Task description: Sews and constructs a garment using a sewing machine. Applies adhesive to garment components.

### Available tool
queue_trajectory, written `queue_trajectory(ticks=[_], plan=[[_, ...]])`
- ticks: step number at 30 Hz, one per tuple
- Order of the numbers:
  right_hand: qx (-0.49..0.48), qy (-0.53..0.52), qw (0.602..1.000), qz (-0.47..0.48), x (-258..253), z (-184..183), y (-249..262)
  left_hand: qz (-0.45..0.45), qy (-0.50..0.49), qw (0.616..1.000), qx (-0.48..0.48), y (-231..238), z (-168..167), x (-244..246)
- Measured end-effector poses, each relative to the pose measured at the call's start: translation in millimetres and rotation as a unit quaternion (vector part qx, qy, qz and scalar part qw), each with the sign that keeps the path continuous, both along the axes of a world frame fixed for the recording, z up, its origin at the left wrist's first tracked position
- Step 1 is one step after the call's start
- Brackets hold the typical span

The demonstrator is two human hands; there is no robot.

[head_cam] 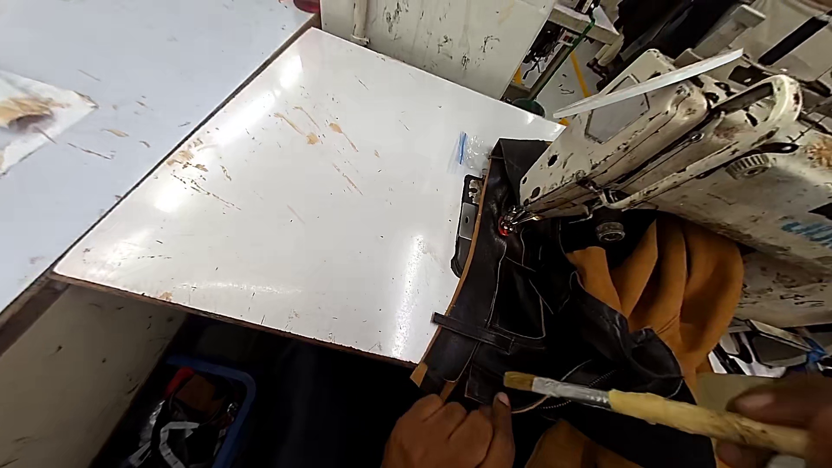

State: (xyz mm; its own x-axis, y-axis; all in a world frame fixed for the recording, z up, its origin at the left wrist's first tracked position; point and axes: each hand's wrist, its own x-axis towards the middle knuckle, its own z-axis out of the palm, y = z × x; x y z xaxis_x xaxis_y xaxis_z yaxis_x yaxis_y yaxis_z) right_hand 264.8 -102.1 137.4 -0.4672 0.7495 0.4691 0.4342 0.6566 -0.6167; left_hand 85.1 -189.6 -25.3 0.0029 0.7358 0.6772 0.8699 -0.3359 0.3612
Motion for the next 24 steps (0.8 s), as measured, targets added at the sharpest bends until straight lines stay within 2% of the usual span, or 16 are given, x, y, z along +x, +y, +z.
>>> queue_trajectory(ticks=[7, 11, 13, 17, 21, 24], plan=[[-0.081, -0.076, 0.994, -0.003, -16, -13, 14, -0.021, -0.014, 0.999, 0.043, -2, -6, -4], [-0.046, -0.122, 0.991, -0.028, -17, -26, 21, -0.018, -0.008, 0.999, 0.038, -3, -6, -4], [-0.017, -0.105, 0.994, -0.035, -15, -27, 23, -0.015, -0.004, 0.999, 0.039, -2, -7, -4], [-0.043, -0.101, 0.994, 0.022, -17, -22, 21, -0.018, 0.006, 0.999, 0.039, -3, -7, -6], [0.006, -0.113, 0.994, -0.004, -14, -25, 24, -0.024, 0.014, 0.999, 0.038, -3, -5, -6], [-0.032, -0.096, 0.994, 0.032, -15, -20, 22, -0.027, 0.011, 0.999, 0.037, -4, -5, -7]])
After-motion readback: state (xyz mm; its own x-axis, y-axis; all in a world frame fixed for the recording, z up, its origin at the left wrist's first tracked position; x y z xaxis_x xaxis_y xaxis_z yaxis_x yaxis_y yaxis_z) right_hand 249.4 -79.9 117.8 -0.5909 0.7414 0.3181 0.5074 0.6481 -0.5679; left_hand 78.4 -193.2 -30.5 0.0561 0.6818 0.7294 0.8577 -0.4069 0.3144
